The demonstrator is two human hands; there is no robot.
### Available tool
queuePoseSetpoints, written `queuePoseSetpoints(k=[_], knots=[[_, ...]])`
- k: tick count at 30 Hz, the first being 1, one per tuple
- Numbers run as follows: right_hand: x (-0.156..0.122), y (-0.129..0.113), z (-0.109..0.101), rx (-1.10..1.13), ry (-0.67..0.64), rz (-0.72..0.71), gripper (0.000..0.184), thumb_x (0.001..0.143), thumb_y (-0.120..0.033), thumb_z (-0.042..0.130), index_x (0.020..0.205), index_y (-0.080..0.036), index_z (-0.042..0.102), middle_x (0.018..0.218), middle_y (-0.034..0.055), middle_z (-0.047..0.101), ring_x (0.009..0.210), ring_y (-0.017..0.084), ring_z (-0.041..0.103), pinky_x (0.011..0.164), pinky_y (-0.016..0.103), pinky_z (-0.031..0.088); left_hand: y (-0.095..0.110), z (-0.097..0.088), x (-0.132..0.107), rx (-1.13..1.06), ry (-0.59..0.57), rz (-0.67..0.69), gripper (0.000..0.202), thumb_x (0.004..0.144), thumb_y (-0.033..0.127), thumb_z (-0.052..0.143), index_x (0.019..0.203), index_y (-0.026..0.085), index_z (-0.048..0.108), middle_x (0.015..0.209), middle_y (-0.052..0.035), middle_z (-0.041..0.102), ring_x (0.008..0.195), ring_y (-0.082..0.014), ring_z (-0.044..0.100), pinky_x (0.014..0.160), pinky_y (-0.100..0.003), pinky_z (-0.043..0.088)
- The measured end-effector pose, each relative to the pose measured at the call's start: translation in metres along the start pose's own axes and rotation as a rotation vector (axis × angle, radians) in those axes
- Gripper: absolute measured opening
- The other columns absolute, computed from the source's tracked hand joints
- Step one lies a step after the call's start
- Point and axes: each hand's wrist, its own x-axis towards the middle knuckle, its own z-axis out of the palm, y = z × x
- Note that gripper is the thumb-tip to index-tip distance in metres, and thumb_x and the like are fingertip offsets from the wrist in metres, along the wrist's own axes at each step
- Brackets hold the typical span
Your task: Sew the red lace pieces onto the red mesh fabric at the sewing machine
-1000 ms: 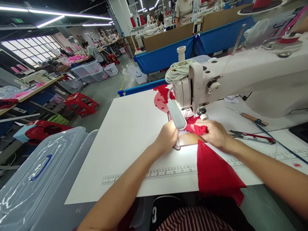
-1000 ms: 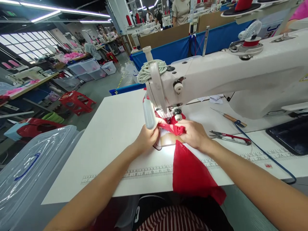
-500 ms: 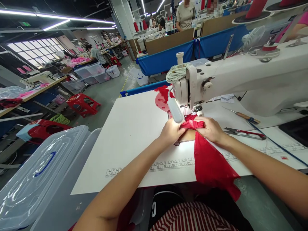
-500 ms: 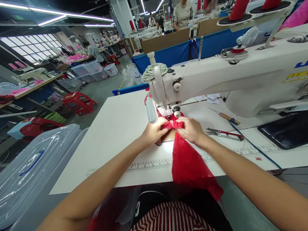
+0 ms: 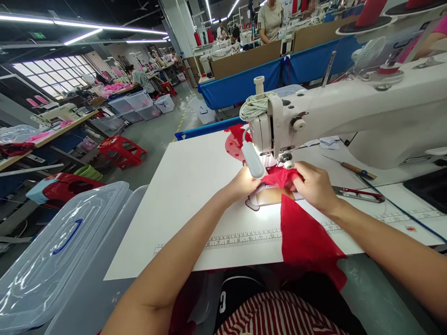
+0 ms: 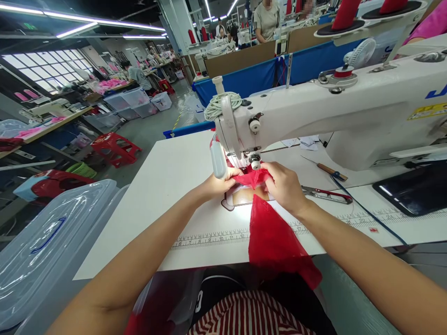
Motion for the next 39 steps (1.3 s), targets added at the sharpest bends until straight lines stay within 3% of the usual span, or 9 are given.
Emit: queuePoseSetpoints(k=[5,8,13,18,22,26,30,33,39], knots=[[0.0,0.001,0.001,0.034,-0.001,-0.092,0.03,0.078,-0.004,0.039,0.089,-0.023,0.059,0.091,0.005,0.068,0.075,0.019,0.064,0.069,0.03,0.048,0.004,-0.001,-0.001,-0.018,-0.016,0.0,0.019,0.075,0.006,0.042,0.072,0.016,0.057,0.066,0.0012,0.053,0.062,-0.012,0.048,0.059,-0.024,0.042],[0.002,0.001,0.003,0.083,-0.088,-0.141,0.023,0.08,-0.011,0.047,0.094,-0.022,0.062,0.091,0.0061,0.066,0.079,0.02,0.062,0.069,0.03,0.048,0.003,-0.002,-0.002,-0.004,-0.03,0.001,0.021,0.076,0.005,0.041,0.073,0.016,0.058,0.065,0.0011,0.053,0.061,-0.0123,0.048,0.057,-0.025,0.041],[0.006,-0.001,0.006,0.149,-0.102,0.027,0.017,0.084,-0.019,0.048,0.074,-0.022,0.062,0.07,0.0024,0.058,0.063,0.017,0.055,0.059,0.027,0.042,0.003,-0.004,0.0,0.055,-0.063,0.031,0.02,0.078,0.005,0.04,0.072,0.018,0.054,0.07,0.0006,0.054,0.067,-0.0138,0.051,0.064,-0.026,0.045],[0.006,-0.003,0.005,0.195,-0.15,0.093,0.021,0.079,-0.017,0.044,0.082,-0.021,0.064,0.057,-0.0028,0.058,0.046,0.013,0.053,0.052,0.024,0.043,0.01,-0.013,-0.004,0.143,-0.148,0.102,0.016,0.083,0.01,0.045,0.075,0.018,0.056,0.081,-0.0009,0.058,0.079,-0.0166,0.054,0.076,-0.03,0.048],[0.004,-0.004,0.005,0.207,-0.155,0.136,0.018,0.078,-0.02,0.043,0.076,-0.022,0.061,0.052,-0.0032,0.061,0.049,0.015,0.057,0.054,0.025,0.044,0.009,-0.01,-0.007,0.215,-0.112,0.11,0.007,0.078,0.013,0.059,0.078,0.019,0.054,0.083,-0.0004,0.056,0.081,-0.0181,0.055,0.078,-0.032,0.048],[0.005,-0.005,0.005,0.215,-0.155,0.144,0.017,0.078,-0.02,0.043,0.073,-0.022,0.059,0.053,-0.0028,0.062,0.049,0.015,0.057,0.054,0.025,0.044,0.003,0.002,-0.006,0.25,-0.02,0.087,0.024,0.079,0.029,0.069,0.072,0.019,0.049,0.079,-0.0005,0.054,0.081,-0.02,0.055,0.078,-0.034,0.048],[0.006,-0.006,0.004,0.219,-0.16,0.138,0.016,0.078,-0.02,0.044,0.071,-0.023,0.058,0.055,-0.0028,0.062,0.049,0.014,0.057,0.054,0.024,0.043,-0.001,0.008,-0.006,0.295,0.052,0.104,0.019,0.085,0.021,0.053,0.069,0.02,0.045,0.075,-0.0007,0.052,0.074,-0.0182,0.053,0.073,-0.032,0.046],[0.006,-0.007,0.003,0.226,-0.161,0.116,0.016,0.078,-0.02,0.044,0.067,-0.023,0.055,0.057,-0.0018,0.062,0.052,0.015,0.059,0.054,0.024,0.043,-0.001,0.005,-0.006,0.301,0.019,0.145,0.016,0.081,0.01,0.044,0.068,0.02,0.045,0.075,-0.0014,0.054,0.075,-0.0176,0.053,0.073,-0.031,0.045],[0.007,-0.008,0.001,0.245,-0.171,0.062,0.018,0.082,-0.024,0.046,0.066,-0.023,0.053,0.059,-0.0005,0.061,0.05,0.015,0.059,0.05,0.024,0.042,-0.001,-0.003,-0.006,0.269,-0.032,0.183,0.018,0.083,0.008,0.04,0.073,0.019,0.05,0.081,-0.0027,0.057,0.081,-0.0183,0.054,0.078,-0.032,0.046]])
